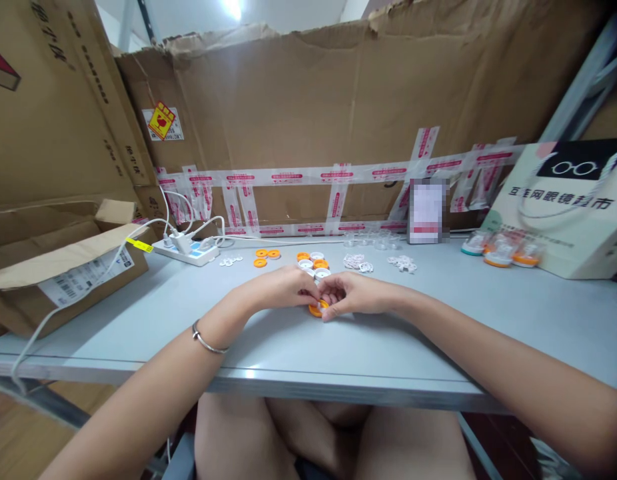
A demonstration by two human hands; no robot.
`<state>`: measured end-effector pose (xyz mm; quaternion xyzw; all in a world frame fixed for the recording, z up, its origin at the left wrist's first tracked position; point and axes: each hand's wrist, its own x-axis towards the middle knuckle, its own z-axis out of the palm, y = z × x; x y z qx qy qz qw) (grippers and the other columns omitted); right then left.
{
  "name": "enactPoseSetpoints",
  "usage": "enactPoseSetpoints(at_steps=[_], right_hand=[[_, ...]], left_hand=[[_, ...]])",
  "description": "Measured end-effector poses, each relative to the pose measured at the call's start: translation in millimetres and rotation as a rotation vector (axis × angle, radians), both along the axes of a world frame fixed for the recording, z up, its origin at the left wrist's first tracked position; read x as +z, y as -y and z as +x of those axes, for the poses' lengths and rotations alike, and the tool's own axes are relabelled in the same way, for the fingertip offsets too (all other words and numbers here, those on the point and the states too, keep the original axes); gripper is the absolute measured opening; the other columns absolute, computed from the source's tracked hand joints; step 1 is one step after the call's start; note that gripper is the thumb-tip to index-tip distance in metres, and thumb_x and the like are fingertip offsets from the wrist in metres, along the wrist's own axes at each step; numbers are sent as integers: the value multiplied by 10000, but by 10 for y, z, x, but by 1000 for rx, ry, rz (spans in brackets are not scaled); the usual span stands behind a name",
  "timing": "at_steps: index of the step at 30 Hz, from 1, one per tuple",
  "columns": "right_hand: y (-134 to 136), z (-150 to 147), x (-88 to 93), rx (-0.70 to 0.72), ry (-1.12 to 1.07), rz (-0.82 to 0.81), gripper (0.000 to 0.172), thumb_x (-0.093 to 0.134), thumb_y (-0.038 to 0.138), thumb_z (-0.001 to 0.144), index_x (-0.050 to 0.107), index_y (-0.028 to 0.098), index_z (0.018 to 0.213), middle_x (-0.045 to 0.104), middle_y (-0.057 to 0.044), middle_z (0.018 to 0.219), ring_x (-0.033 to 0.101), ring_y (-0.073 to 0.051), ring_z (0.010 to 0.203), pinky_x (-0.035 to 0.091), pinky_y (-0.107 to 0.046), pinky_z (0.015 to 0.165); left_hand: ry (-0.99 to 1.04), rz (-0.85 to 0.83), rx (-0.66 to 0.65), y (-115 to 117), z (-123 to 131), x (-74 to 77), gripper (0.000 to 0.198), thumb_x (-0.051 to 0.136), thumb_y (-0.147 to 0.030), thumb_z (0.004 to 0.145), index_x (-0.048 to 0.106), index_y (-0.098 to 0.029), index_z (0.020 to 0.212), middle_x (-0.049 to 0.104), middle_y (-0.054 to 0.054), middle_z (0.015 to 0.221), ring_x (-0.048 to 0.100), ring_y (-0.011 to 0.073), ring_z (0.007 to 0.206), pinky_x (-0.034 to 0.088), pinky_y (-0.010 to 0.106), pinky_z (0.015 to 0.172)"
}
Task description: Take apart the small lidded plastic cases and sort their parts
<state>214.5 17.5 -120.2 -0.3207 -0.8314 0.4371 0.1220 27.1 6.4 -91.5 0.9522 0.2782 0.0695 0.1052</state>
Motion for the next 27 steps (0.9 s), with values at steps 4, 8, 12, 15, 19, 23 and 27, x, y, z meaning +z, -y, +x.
enactPoseSetpoints(at_steps=[4,8,12,15,19,23,27], right_hand=[[-3,1,6,4,22,8,406,705,430,582,582,162,861,467,36,693,428,-97,649,335,-224,577],[25,-6,19,-23,17,-2,408,703,414,586,576,164,883,478,29,712,436,-101,667,345,-226,590],[55,-6,41,-45,30,-8,395,700,389,595,571,165,893,495,20,731,446,-107,686,358,-233,605],[55,-1,43,-44,34,-7,396,697,387,600,569,169,904,504,14,746,456,-113,699,369,-241,619],[45,5,39,-36,40,-1,387,692,372,609,571,169,915,512,6,763,465,-117,710,375,-245,626],[47,5,41,-42,44,-1,384,690,366,610,566,171,917,510,10,763,466,-114,710,376,-243,628],[53,-2,44,-49,46,8,387,690,371,605,566,170,911,507,14,753,463,-111,700,376,-241,620]], left_hand=[[45,-29,-16,5,-2,-5,121,556,-143,721,674,-146,747,660,7,676,532,71,585,364,157,581],[93,-34,116,-54,-145,117,138,535,-147,684,655,-124,749,643,9,674,529,78,596,372,160,566],[-30,48,426,-156,-456,287,165,491,-136,619,636,-130,697,622,10,635,505,94,569,348,181,519],[-201,42,570,-197,-628,333,142,475,-144,573,611,-140,611,596,6,587,478,97,533,315,191,485],[-315,-42,647,-192,-666,319,150,481,-171,548,617,-154,609,607,12,597,497,113,545,303,194,469],[-373,-95,670,-174,-636,309,167,491,-190,540,633,-154,621,623,29,609,516,134,555,311,205,463],[-387,-113,673,-177,-642,313,173,496,-173,544,643,-148,631,631,36,621,520,136,551,316,209,469]])
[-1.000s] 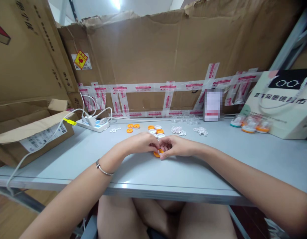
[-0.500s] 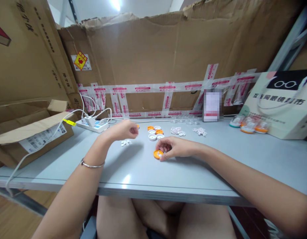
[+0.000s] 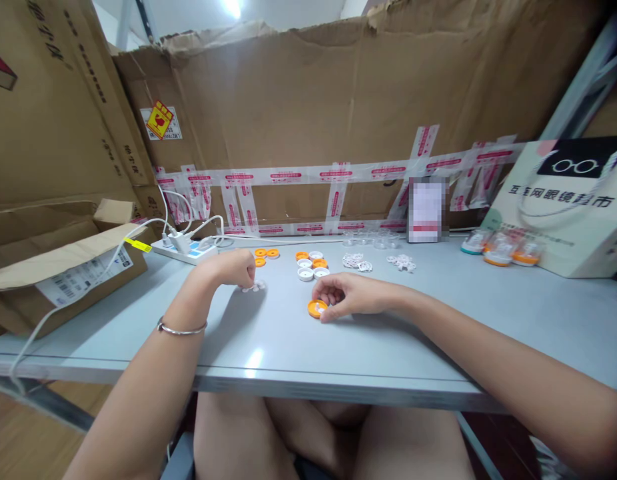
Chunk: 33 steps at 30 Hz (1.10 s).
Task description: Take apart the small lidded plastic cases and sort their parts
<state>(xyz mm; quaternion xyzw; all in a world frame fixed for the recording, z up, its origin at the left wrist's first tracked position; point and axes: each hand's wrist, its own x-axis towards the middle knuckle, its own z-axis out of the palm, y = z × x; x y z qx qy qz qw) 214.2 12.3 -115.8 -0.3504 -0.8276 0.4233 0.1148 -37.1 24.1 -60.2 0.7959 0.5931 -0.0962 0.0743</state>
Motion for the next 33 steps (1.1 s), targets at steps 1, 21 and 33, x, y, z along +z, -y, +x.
enactPoseSetpoints(at_steps=[1,21,33], right_hand=[[1,-1,1,-1,-1,-1,385,690,367,605,566,168,911,505,14,750,462,-110,697,377,-240,619],[-82,-17,-74,114,-107,-24,310,649,318,670,556,149,912,522,11,788,455,-95,677,364,-229,615],[-115,-13,-96,87,-102,-9,321,655,342,659,563,152,901,548,2,821,485,-118,724,376,-246,659]], left_hand=[[4,8,-5,1,5,3,165,498,-165,552,642,-146,630,630,36,619,518,132,548,317,208,475],[466,30,-742,138,670,-350,162,535,-108,761,674,-161,825,612,50,897,551,128,826,413,211,744],[477,30,-734,86,683,-404,140,553,-104,746,659,-162,819,630,32,877,552,124,812,408,206,735]])
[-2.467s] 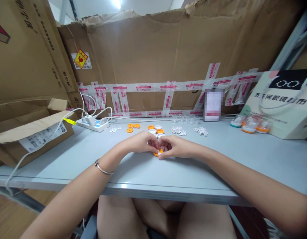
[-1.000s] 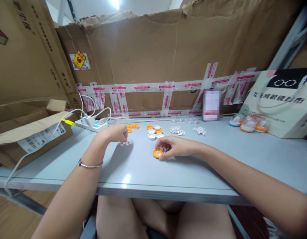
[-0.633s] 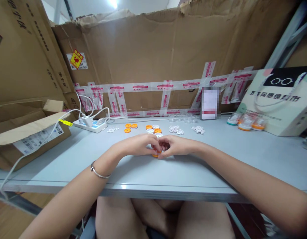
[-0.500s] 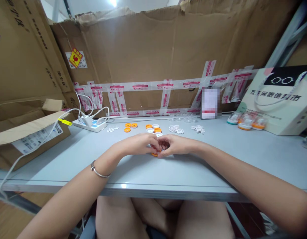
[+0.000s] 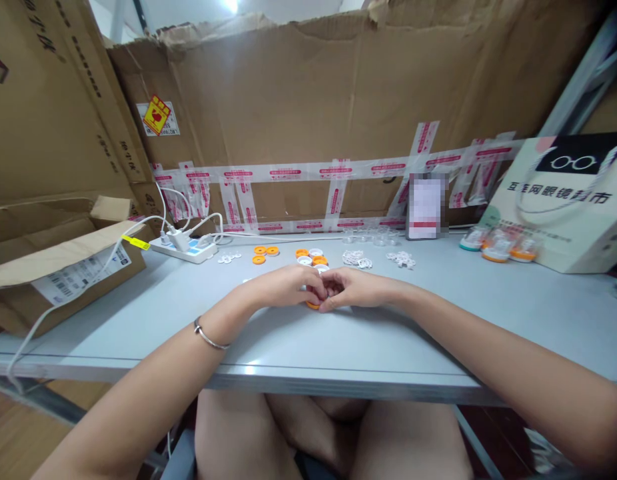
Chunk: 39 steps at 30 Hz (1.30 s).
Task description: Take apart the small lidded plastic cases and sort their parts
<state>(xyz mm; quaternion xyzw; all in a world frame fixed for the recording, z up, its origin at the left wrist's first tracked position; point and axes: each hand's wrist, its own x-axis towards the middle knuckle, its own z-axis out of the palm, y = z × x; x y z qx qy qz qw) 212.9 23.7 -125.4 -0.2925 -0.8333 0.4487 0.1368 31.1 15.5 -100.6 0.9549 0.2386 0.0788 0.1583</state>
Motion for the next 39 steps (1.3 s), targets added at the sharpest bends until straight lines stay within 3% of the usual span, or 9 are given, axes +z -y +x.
enactPoseSetpoints(at_steps=[14,21,26,28,30,33,36,39], right_hand=[[-30,20,1,20,26,31,323,639,357,685,568,142,915,488,18,754,409,-94,661,343,-227,611],[-18,7,12,-4,26,42,301,661,344,649,559,149,854,460,35,707,396,-90,636,323,-222,586],[-8,6,29,-21,36,47,296,657,366,651,556,157,834,436,40,685,393,-89,622,322,-224,574],[5,3,41,-40,54,51,329,651,374,658,571,162,896,442,32,699,405,-96,639,334,-229,585],[20,-2,46,-72,68,44,359,643,366,668,578,169,961,452,23,715,421,-104,660,345,-234,600],[28,-10,34,-112,67,38,365,630,342,685,572,173,1003,457,18,722,431,-103,665,352,-234,604],[17,-10,11,-130,68,43,368,619,326,698,559,170,1026,451,20,719,428,-96,649,353,-229,591],[0,-3,-8,-131,65,46,357,613,323,706,556,174,1025,451,21,721,430,-93,646,355,-228,589]], left_hand=[[-75,202,-78,-2,-13,22,230,433,-123,837,663,-144,834,647,52,887,550,132,838,392,206,758],[-66,317,-41,23,19,-28,153,525,-214,791,670,-171,765,645,45,816,556,131,761,377,218,691],[73,241,-2,5,-20,13,118,546,-221,763,638,-150,743,631,31,778,547,111,727,392,202,674],[129,235,88,-8,-118,123,130,518,-214,769,627,-143,760,628,36,787,543,109,732,396,203,679],[102,264,261,-21,-258,256,139,503,-200,751,627,-138,767,632,44,802,543,117,728,395,213,674],[-165,222,527,-43,-484,407,136,502,-179,692,631,-137,685,627,33,694,526,118,626,363,210,578],[-415,119,679,-70,-635,442,141,488,-167,646,622,-139,611,602,23,598,490,110,534,308,212,496],[-507,70,735,-98,-688,412,142,504,-185,617,639,-146,639,623,33,623,509,124,555,303,211,483]])
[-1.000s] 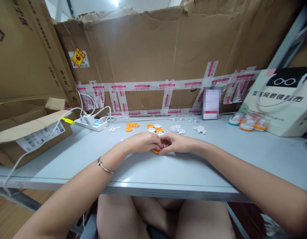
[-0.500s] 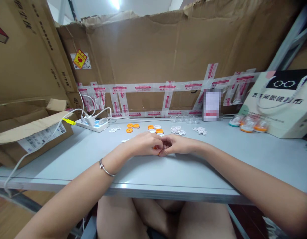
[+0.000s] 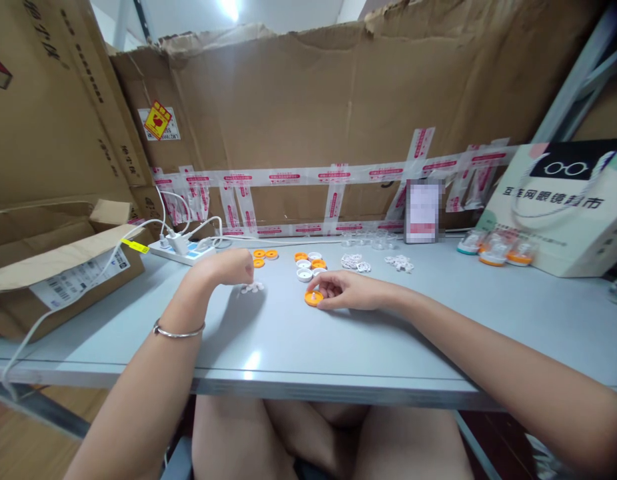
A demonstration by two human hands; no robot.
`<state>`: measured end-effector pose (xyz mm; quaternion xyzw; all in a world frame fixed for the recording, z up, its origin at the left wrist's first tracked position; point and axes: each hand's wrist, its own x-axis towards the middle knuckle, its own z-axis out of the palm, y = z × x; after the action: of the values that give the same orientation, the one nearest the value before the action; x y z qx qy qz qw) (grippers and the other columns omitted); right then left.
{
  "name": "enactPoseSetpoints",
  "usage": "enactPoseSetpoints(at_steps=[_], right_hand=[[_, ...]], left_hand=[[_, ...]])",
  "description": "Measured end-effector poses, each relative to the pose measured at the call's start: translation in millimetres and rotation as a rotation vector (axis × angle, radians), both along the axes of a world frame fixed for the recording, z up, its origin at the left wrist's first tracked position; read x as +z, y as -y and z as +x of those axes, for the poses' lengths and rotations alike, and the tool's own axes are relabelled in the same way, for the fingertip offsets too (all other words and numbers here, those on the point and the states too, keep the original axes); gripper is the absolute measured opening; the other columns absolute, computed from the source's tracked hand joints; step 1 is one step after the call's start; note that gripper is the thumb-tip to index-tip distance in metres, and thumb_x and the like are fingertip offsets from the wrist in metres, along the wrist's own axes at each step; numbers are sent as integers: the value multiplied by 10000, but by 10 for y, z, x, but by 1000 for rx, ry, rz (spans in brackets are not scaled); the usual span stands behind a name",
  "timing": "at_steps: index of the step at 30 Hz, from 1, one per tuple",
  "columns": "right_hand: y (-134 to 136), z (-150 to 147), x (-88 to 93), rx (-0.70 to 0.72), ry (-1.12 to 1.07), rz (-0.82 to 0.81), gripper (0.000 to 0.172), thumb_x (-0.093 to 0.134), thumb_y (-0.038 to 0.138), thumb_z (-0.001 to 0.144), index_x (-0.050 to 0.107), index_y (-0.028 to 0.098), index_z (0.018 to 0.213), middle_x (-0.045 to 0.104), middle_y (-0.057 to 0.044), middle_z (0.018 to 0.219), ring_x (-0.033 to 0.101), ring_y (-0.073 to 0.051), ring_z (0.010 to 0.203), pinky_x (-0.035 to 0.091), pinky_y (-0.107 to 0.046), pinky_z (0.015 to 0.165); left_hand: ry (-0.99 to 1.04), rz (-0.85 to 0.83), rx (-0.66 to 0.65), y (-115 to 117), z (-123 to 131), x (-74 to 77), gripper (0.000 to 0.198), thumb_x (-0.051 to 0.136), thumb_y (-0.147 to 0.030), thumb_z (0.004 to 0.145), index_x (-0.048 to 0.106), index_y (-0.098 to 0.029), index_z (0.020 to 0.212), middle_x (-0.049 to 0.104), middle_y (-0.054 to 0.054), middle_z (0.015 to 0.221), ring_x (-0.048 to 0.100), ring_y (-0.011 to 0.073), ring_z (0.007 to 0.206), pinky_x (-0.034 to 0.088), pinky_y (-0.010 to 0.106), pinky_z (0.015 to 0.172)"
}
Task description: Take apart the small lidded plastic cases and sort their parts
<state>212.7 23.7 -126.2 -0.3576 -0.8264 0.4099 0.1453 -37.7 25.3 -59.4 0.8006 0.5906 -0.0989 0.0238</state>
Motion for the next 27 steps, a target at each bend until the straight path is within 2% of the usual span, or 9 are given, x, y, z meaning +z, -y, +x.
enactPoseSetpoints(at_steps=[5,9,11,15,17,19,22,27], right_hand=[[-8,4,-7,-2,-10,10,364,620,347,699,560,185,1020,459,20,718,439,-98,644,354,-231,585],[-3,0,-6,-3,-13,10,356,619,338,699,563,180,1014,453,24,704,432,-92,631,350,-226,577],[-6,3,-13,-2,-21,5,349,616,333,702,560,181,1011,451,27,699,430,-89,625,344,-222,570],[-16,6,-26,18,-35,8,335,607,352,708,548,184,991,445,34,686,420,-87,612,334,-219,556],[-15,0,-22,33,-47,15,305,606,373,706,546,173,929,432,37,673,405,-86,604,330,-221,550],[-9,-10,-14,46,-59,19,283,604,387,703,537,164,864,417,40,659,388,-85,596,324,-222,544],[-4,-20,-6,43,-64,15,270,602,382,700,527,157,830,404,42,646,374,-83,587,319,-223,541],[-15,-13,-18,40,-73,8,255,605,348,691,528,152,836,398,43,647,370,-82,593,317,-221,547]], left_hand=[[-22,7,14,-30,-13,-23,158,530,-208,614,658,-158,693,652,43,690,537,140,595,322,215,501],[28,98,12,1,58,-16,146,520,-209,679,657,-159,694,648,48,707,542,140,601,327,221,515],[110,173,-96,47,164,-33,158,501,-181,717,658,-158,714,648,48,745,555,140,648,351,221,559],[307,232,-525,159,453,-145,156,515,-170,774,649,-167,852,640,39,880,563,131,788,388,212,686],[308,223,-652,188,568,-222,157,527,-194,789,647,-173,888,638,41,881,565,130,789,391,214,691],[266,243,-706,187,637,-291,158,534,-209,796,649,-171,896,639,48,865,568,137,781,390,223,686],[158,317,-717,157,677,-361,142,541,-199,791,651,-163,874,642,50,830,570,151,766,378,246,676],[24,418,-757,136,700,-401,147,502,-191,811,640,-148,784,642,47,779,566,148,730,343,266,641]])
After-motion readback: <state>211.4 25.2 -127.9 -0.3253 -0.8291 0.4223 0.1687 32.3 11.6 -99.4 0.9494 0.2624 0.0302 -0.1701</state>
